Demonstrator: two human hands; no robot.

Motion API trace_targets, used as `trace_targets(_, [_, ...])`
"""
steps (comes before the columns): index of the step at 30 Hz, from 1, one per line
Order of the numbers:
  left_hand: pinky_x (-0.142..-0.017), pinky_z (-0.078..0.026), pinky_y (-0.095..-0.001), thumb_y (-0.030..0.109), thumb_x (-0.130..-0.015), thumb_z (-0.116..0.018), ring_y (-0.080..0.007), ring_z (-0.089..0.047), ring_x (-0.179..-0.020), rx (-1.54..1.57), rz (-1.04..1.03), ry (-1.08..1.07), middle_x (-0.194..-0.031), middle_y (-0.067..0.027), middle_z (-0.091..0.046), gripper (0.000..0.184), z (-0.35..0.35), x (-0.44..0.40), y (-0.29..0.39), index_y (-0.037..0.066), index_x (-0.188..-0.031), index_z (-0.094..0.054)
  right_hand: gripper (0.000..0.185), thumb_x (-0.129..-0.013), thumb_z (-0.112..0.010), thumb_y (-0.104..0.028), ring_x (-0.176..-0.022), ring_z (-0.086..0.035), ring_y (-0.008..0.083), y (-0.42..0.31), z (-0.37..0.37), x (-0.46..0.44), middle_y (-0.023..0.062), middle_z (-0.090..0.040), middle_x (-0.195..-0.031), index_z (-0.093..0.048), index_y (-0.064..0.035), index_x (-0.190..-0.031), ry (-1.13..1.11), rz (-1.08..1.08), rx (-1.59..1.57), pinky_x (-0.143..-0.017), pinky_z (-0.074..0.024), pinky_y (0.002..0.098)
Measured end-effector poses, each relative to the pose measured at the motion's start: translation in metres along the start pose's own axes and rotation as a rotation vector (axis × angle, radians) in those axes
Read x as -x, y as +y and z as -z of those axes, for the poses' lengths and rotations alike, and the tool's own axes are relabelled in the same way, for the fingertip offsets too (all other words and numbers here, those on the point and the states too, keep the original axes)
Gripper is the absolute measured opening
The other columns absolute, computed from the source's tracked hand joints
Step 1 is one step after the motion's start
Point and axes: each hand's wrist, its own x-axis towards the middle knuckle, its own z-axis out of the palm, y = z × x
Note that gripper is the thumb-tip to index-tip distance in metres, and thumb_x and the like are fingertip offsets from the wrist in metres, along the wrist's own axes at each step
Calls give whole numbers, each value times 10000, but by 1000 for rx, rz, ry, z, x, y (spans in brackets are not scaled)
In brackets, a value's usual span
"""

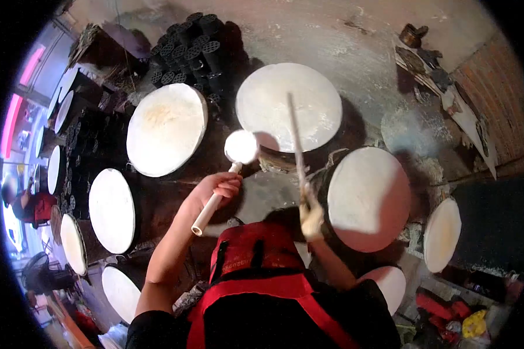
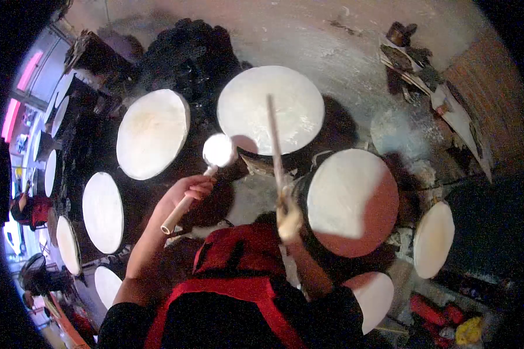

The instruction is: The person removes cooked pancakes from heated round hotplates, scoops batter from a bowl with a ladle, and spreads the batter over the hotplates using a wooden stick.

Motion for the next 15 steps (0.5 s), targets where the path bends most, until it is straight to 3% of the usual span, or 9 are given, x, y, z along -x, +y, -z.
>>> trace_targets(2, [-303,-265,-143,86,-933,-399,-51,-338,-458,73,4,108,-653,-17,-368,108,21,7,2,-16,-964,-418,239,-840,-584,-18,-874,-583,142,19,3,40,75,-619,-1053,-614,22,-1074,-21,-9,247,-749,-493,253])
trace_targets(3, [-299,-261,-146,99,-944,-385,-55,-334,-457,-33,-64,128,-660,-17,-359,138,26,19,3,-21,-1006,-413,267,-844,-567,-1,-905,-574,142,15,2,49,82,-607,-1082,-594,16,-1110,-168,260,837,-774,-491,259])
trace_targets(4, [-297,-274,-148,109,-953,-361,-50,-336,-450,45,-29,2,-665,-23,-368,157,28,40,4,-25,-1024,-404,297,-849,-549,15,-936,-565,142,7,2,52,89,-594,-1110,-573,10,-1145,-324,546,1419,-799,-488,266])
trace_targets(6, [-293,-298,-153,128,-971,-313,-39,-340,-436,187,48,-259,-674,-36,-386,197,29,93,5,-32,-1059,-385,402,-892,-534,-165,-1179,-446,163,11,23,25,102,-480,-1282,-485,2,-1254,-92,172,426,-994,-383,285])
trace_targets(8, [-286,-239,-149,132,-967,-359,-55,-301,-429,120,-131,-338,-656,-13,-347,223,26,140,4,-20,-1122,-410,436,-923,-478,-217,-1191,-442,177,0,7,20,100,-486,-1275,-437,23,-1284,-99,276,140,-1023,-352,297])
trace_targets(10, [-296,-219,-140,123,-951,-401,-42,-294,-429,-147,-265,-232,-658,0,-353,203,39,153,22,-2,-1109,-427,462,-915,-514,-240,-1133,-491,183,23,-6,44,113,-533,-1215,-452,52,-1268,-32,554,854,-986,-367,279])
trace_targets(12, [-303,-216,-139,117,-937,-427,-34,-296,-435,-428,-415,4,-653,7,-362,183,61,154,54,9,-1084,-436,419,-909,-527,-209,-963,-585,218,51,-11,78,126,-611,-1110,-485,37,-1246,85,437,1605,-884,-402,267])
trace_targets(14, [-310,-219,-136,105,-917,-455,-26,-297,-444,-586,-529,185,-642,15,-376,145,82,152,68,25,-1038,-442,393,-914,-515,-189,-965,-579,209,78,-23,90,115,-604,-1122,-497,25,-1244,-45,404,1467,-868,-413,266])
trace_targets(15, [-311,-217,-138,104,-915,-455,-27,-297,-446,-474,-488,120,-642,13,-383,128,99,158,71,25,-1016,-441,381,-917,-509,-179,-966,-576,204,89,-26,94,109,-600,-1129,-502,19,-1243,-102,386,1394,-860,-419,265])
